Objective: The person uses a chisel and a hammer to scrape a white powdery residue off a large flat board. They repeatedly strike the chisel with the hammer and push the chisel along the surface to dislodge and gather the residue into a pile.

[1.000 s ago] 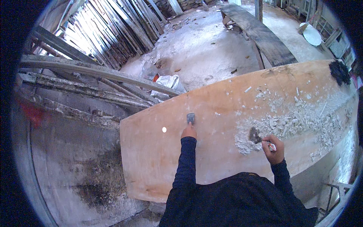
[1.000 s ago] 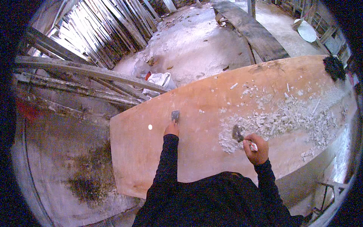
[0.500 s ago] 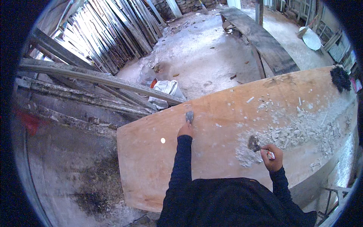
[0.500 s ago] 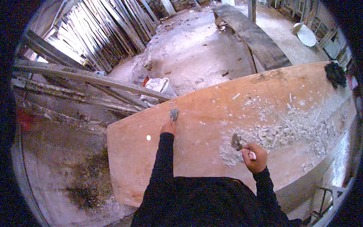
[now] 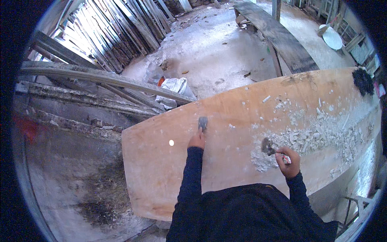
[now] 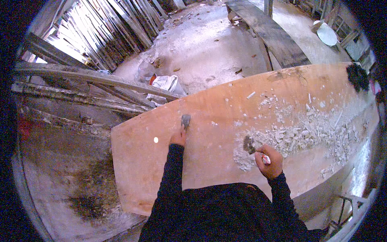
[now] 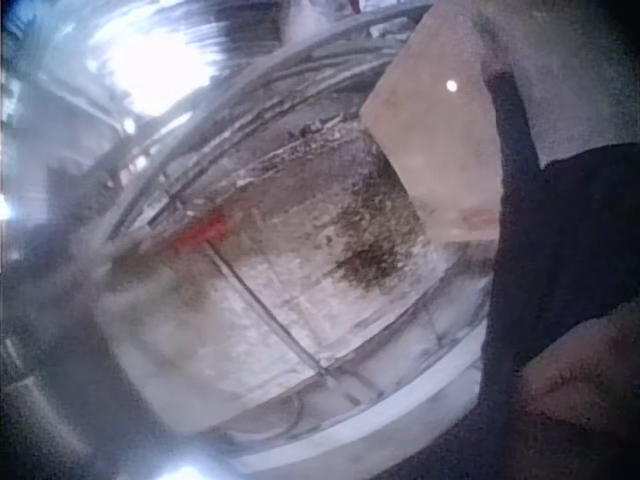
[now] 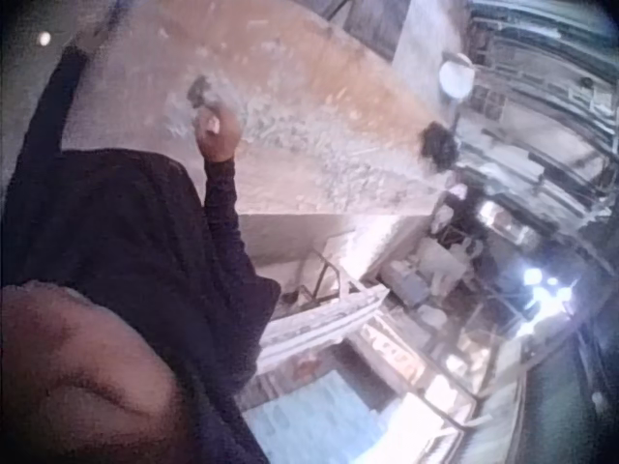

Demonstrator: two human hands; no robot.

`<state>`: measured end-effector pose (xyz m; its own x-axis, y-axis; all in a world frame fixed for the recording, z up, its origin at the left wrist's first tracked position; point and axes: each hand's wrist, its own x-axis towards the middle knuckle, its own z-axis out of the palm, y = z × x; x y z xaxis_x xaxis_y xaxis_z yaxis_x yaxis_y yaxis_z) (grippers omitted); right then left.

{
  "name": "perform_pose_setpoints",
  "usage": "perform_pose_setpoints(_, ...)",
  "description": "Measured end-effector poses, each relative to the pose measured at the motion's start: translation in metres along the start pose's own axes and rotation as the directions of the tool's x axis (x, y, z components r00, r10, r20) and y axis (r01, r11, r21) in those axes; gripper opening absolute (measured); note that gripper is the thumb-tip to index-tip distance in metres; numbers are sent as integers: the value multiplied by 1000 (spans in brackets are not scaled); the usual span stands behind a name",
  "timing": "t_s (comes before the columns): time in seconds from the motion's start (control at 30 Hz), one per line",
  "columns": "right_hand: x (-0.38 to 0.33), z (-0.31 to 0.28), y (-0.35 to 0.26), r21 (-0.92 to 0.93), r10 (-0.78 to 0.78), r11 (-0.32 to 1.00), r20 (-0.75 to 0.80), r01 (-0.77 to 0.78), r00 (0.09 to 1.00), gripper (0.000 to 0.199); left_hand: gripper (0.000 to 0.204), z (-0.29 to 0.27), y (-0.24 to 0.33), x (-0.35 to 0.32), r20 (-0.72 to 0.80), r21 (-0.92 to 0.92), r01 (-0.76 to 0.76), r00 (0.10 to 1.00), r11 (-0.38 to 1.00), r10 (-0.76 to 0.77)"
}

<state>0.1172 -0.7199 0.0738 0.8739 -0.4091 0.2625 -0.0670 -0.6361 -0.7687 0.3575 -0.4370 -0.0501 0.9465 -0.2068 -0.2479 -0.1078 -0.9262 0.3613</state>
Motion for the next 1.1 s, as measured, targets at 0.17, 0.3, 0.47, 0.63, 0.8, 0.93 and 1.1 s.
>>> perform_pose_setpoints(0.17,-12,-5,4,-2,19,1000,-5,-19,1000,9,38,2,-3,-131,60,-46,-80,995,996,83)
perform_pose_setpoints(0.3,-14,-6,0,10,21,1000,25,-21,999,10,38,17,15,-175,101,-45,-39,994,998,43)
perform_pose_setpoints(0.47,-15,-8,-8,39,12,999,13,-12,1000,10,38,34,36,-133,100,-52,-57,993,997,62)
perform_pose_setpoints(0.63,-18,-15,-10,47,-22,999,14,22,1000,10,38,23,49,-100,32,-48,-82,996,995,83)
perform_pose_setpoints(0.8,-30,-29,-4,24,-23,999,-19,23,1000,10,37,17,44,-153,164,25,-34,986,999,30)
perform_pose_setpoints(0.93,-37,-31,0,31,-12,999,-13,12,1000,9,36,21,40,-177,153,96,8,988,995,-23)
perform_pose_setpoints(1.1,-39,-27,-9,74,-45,996,-22,47,999,10,37,17,51,-141,144,126,-22,990,992,4)
